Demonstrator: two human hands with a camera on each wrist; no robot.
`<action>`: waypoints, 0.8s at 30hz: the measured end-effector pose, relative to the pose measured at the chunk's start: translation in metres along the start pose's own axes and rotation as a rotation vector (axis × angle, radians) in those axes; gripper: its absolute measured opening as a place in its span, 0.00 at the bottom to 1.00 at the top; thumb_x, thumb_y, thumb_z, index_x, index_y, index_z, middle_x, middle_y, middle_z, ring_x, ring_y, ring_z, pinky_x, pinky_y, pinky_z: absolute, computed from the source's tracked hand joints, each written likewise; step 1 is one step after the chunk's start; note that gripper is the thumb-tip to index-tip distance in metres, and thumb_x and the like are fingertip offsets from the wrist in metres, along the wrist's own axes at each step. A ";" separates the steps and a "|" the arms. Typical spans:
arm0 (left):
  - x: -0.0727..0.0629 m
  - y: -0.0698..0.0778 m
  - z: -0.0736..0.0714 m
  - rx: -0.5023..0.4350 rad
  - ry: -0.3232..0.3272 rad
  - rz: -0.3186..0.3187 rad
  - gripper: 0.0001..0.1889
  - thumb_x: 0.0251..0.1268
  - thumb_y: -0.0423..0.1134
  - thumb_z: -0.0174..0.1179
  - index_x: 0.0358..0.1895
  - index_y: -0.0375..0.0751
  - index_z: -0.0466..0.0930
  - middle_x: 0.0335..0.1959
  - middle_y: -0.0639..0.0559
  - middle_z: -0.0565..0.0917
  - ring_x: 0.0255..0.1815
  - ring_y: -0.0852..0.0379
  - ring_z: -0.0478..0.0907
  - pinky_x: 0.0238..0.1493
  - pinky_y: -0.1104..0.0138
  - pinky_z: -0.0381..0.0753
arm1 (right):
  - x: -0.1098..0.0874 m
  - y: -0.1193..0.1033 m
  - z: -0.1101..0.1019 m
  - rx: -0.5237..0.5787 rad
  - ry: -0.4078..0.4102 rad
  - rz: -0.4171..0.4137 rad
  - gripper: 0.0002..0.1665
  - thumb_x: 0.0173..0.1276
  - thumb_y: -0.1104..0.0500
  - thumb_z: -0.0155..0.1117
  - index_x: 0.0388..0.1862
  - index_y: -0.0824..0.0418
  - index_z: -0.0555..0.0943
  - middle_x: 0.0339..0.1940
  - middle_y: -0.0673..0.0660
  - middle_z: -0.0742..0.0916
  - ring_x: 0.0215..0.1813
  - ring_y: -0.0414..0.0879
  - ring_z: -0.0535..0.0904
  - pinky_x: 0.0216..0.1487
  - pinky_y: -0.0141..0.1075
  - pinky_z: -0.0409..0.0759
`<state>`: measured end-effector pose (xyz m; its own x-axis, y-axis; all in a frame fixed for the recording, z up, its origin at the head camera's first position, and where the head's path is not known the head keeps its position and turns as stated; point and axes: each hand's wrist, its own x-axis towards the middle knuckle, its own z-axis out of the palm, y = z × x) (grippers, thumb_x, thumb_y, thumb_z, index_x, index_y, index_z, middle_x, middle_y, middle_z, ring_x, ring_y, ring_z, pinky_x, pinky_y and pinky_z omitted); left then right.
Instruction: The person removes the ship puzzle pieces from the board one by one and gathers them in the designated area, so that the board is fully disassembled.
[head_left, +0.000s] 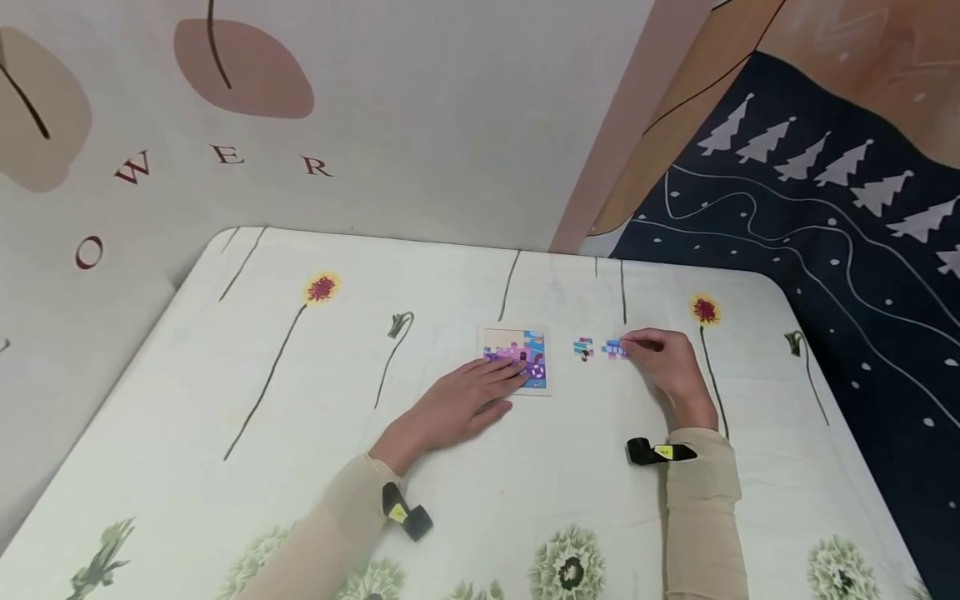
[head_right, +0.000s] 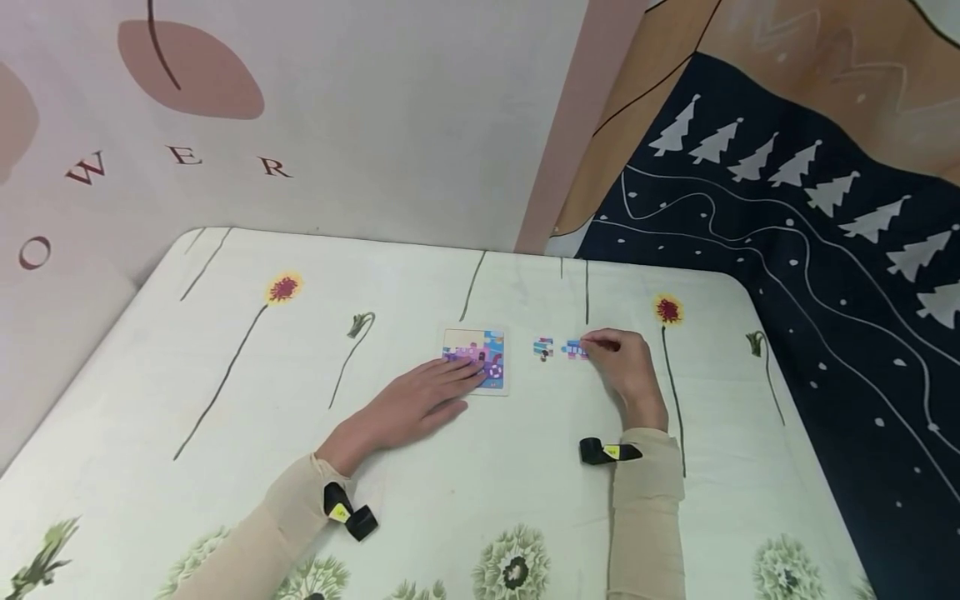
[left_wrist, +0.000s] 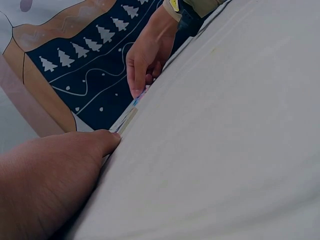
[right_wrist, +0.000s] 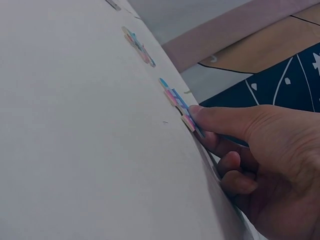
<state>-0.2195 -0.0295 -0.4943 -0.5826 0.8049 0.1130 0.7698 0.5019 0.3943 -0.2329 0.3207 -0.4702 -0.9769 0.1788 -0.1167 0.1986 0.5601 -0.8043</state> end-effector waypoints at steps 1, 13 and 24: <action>0.000 0.000 0.000 0.000 -0.002 0.000 0.28 0.86 0.50 0.43 0.82 0.48 0.60 0.83 0.54 0.59 0.84 0.55 0.51 0.84 0.59 0.46 | 0.000 0.000 0.000 0.001 0.000 0.004 0.15 0.76 0.60 0.67 0.54 0.69 0.87 0.54 0.65 0.87 0.49 0.48 0.77 0.45 0.29 0.77; 0.001 -0.001 0.001 0.015 0.003 0.005 0.28 0.86 0.50 0.43 0.81 0.47 0.60 0.82 0.54 0.59 0.84 0.55 0.51 0.84 0.60 0.45 | 0.001 0.000 0.000 -0.008 0.008 0.007 0.14 0.75 0.61 0.67 0.53 0.68 0.88 0.54 0.65 0.86 0.49 0.49 0.76 0.46 0.32 0.77; 0.001 -0.003 0.002 0.013 0.008 0.013 0.28 0.86 0.50 0.43 0.82 0.48 0.60 0.83 0.54 0.59 0.84 0.55 0.50 0.84 0.60 0.45 | 0.003 -0.001 0.000 0.013 0.002 0.026 0.19 0.74 0.60 0.68 0.61 0.63 0.84 0.44 0.57 0.81 0.44 0.48 0.68 0.42 0.35 0.69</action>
<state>-0.2219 -0.0290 -0.4972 -0.5746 0.8087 0.1258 0.7807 0.4955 0.3808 -0.2363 0.3212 -0.4700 -0.9713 0.1944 -0.1368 0.2229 0.5444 -0.8087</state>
